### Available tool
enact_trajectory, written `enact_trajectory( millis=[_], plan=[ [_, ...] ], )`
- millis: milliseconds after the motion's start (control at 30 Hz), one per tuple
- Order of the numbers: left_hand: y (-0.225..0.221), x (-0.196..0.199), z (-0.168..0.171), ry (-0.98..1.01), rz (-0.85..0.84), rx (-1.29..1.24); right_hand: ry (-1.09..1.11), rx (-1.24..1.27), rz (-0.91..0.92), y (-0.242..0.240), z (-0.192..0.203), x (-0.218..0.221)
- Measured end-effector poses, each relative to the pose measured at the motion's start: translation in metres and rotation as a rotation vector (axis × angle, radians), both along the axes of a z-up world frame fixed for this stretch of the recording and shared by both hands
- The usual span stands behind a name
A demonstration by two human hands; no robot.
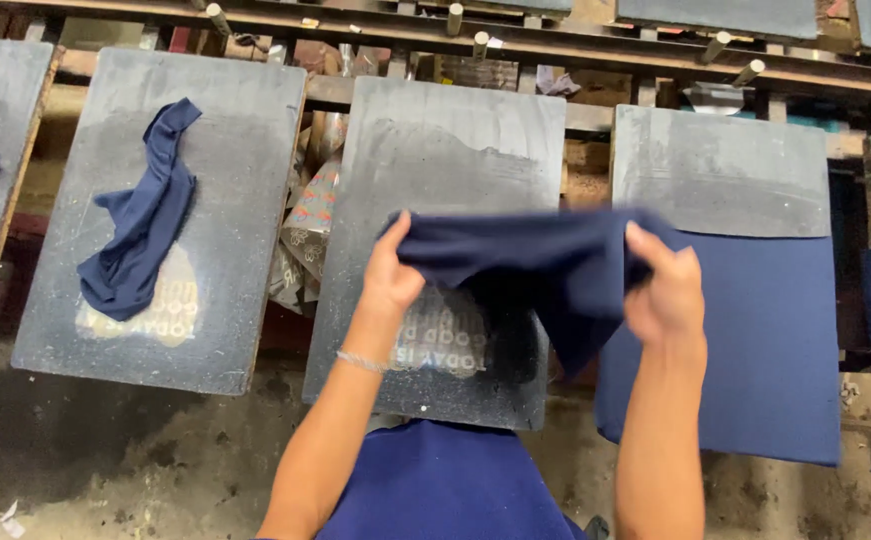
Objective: Placing fabric pieces onto screen printing boards in preparation for printing.
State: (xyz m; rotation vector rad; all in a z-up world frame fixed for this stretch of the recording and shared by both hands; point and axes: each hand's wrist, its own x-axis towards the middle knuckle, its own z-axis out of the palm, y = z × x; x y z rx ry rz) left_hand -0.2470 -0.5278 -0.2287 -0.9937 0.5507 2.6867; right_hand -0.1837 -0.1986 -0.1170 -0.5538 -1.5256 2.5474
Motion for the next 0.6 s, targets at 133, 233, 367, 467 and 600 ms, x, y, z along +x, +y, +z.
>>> enact_trajectory(
  millis=[133,233,367,467,600],
  plan=[
    [-0.027,-0.094,0.058,0.210,0.075,-0.062,0.016,-0.088,0.114,0.026,0.016,-0.103],
    [-0.045,-0.142,0.136,0.454,0.097,-0.096,0.071,-0.062,0.002,-0.002,0.088,-0.115],
    [-0.073,-0.148,0.200,0.735,-0.006,-0.200,0.048,-0.039,-0.053,-0.016,0.123,-0.098],
    [-0.094,-0.136,0.170,0.759,-0.002,-0.317,0.043,-0.051,0.039,-0.002,0.066,-0.112],
    [-0.116,-0.096,0.079,0.596,0.065,-0.458,-0.104,-0.067,0.053,-0.009,-0.014,-0.092]
  ],
)
